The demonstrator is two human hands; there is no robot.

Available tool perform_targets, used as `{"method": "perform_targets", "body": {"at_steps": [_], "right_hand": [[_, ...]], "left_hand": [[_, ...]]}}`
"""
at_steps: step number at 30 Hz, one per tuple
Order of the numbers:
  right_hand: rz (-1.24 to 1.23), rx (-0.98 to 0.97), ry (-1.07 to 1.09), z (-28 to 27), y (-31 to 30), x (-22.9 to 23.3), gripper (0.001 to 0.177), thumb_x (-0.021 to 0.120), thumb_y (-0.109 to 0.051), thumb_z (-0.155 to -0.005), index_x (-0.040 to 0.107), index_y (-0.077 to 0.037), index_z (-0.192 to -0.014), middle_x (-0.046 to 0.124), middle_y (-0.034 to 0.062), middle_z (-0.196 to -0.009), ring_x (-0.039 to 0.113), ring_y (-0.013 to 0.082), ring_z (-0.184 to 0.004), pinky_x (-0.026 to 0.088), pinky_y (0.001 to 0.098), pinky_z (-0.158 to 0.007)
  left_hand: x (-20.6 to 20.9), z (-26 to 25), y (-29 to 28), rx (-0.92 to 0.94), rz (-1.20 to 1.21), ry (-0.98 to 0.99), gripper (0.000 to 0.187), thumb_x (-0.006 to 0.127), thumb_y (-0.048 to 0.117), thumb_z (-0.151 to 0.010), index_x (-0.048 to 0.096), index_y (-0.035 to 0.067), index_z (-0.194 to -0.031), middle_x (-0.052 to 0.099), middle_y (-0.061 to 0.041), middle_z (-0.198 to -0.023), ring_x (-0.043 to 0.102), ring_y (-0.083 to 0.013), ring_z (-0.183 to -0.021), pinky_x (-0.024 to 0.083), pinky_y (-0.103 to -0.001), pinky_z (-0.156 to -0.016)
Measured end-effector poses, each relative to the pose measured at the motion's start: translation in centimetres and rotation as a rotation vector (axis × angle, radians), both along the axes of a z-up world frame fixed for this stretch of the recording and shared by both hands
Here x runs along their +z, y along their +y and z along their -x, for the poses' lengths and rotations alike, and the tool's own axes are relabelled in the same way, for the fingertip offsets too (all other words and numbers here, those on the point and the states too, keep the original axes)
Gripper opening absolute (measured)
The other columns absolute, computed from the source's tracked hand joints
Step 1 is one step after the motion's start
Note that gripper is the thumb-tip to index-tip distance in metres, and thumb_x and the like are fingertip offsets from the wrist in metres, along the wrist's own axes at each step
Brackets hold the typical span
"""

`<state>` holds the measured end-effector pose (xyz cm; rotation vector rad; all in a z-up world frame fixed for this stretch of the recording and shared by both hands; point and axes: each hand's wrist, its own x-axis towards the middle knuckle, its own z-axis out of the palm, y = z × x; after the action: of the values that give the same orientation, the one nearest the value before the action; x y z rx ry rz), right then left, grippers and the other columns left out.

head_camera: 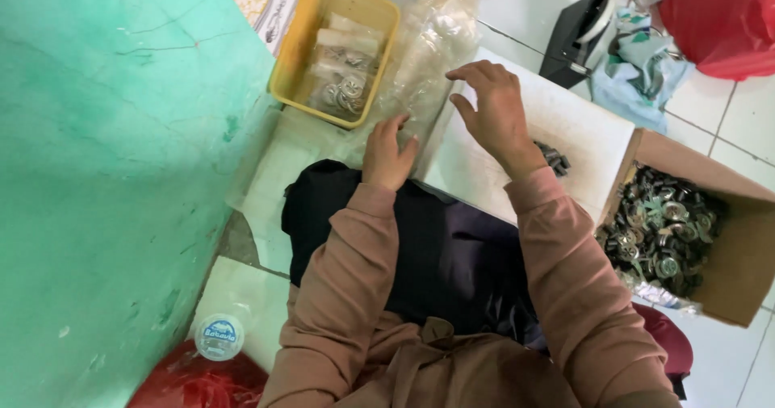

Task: Sorting small metal components and placing them into a plastic bag.

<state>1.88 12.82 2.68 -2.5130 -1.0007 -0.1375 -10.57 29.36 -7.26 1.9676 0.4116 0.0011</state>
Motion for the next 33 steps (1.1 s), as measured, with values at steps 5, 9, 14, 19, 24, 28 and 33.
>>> {"method": "perform_targets", "body": {"at_steps": [5,9,14,19,24,28,33], "right_hand": [[0.184,0.165,-0.093,-1.2,6.2,-3.2,0.050,0.085,-0.008,-0.084,0.067,-0.015,-0.131,0.054,0.0119,-0.137,0.054,0.0361,-0.124,0.051,0.0512,-0.094],[0.225,0.315,-0.298,-2.8,7.3,-5.3,0.035,0.090,-0.015,-0.078,0.073,-0.013,-0.109,0.056,0.0153,-0.139,0.054,0.0389,-0.127,0.051,0.0520,-0.091],[0.116,0.417,-0.400,-3.3,6.2,-2.2,0.011,0.090,-0.019,-0.091,0.079,-0.019,-0.091,0.072,0.0056,-0.122,0.062,0.0304,-0.118,0.047,0.0422,-0.091],[0.120,0.475,-0.479,-2.3,4.4,2.0,0.017,0.091,-0.010,-0.094,0.079,-0.022,-0.096,0.076,0.0019,-0.122,0.065,0.0282,-0.124,0.045,0.0411,-0.099],[0.117,0.413,-0.526,-0.7,1.7,6.8,0.009,0.088,-0.015,-0.102,0.080,-0.018,-0.101,0.077,-0.0011,-0.102,0.069,0.0223,-0.113,0.038,0.0434,-0.112],[0.121,0.305,-0.514,0.6,-2.0,10.2,0.011,0.089,-0.014,-0.102,0.079,-0.016,-0.104,0.072,0.0008,-0.103,0.064,0.0220,-0.105,0.036,0.0469,-0.113],[-0.026,0.210,-0.407,2.5,-5.7,12.5,0.006,0.084,-0.009,-0.105,0.079,-0.013,-0.105,0.073,0.0024,-0.098,0.064,0.0237,-0.102,0.033,0.0443,-0.113]], "left_hand": [[1.6,-0.4,0.4,0.165,0.175,-0.057,0.030,0.056,0.023,-0.101,0.062,0.014,-0.130,0.063,-0.009,-0.114,0.064,-0.0281,-0.102,0.055,-0.042,-0.088],[3.2,-0.2,0.0,0.273,0.168,-0.187,0.024,0.053,0.016,-0.100,0.061,0.013,-0.122,0.069,-0.007,-0.108,0.066,-0.0245,-0.088,0.052,-0.039,-0.075],[5.0,-0.1,-0.1,0.298,0.009,-0.450,0.039,0.058,-0.002,-0.096,0.056,0.011,-0.132,0.057,-0.009,-0.116,0.059,-0.0258,-0.096,0.054,-0.039,-0.085],[4.9,0.0,-0.6,0.260,-0.373,-0.497,0.067,0.071,0.005,-0.095,0.044,0.022,-0.155,0.050,-0.007,-0.154,0.052,-0.0334,-0.140,0.052,-0.052,-0.106],[4.4,0.3,-0.1,0.262,-0.419,-0.499,0.031,0.059,0.040,-0.105,0.064,0.025,-0.131,0.073,0.006,-0.117,0.067,-0.0174,-0.109,0.030,-0.042,-0.110],[5.8,1.9,0.8,0.170,-0.070,-0.690,0.024,0.073,0.022,-0.098,0.071,0.011,-0.119,0.075,-0.006,-0.111,0.071,-0.0241,-0.095,0.058,-0.038,-0.087],[9.0,5.3,-0.3,0.133,0.464,-0.492,0.032,0.067,0.033,-0.100,0.076,0.004,-0.110,0.076,-0.002,-0.094,0.066,-0.0099,-0.080,0.058,-0.025,-0.077]]}}
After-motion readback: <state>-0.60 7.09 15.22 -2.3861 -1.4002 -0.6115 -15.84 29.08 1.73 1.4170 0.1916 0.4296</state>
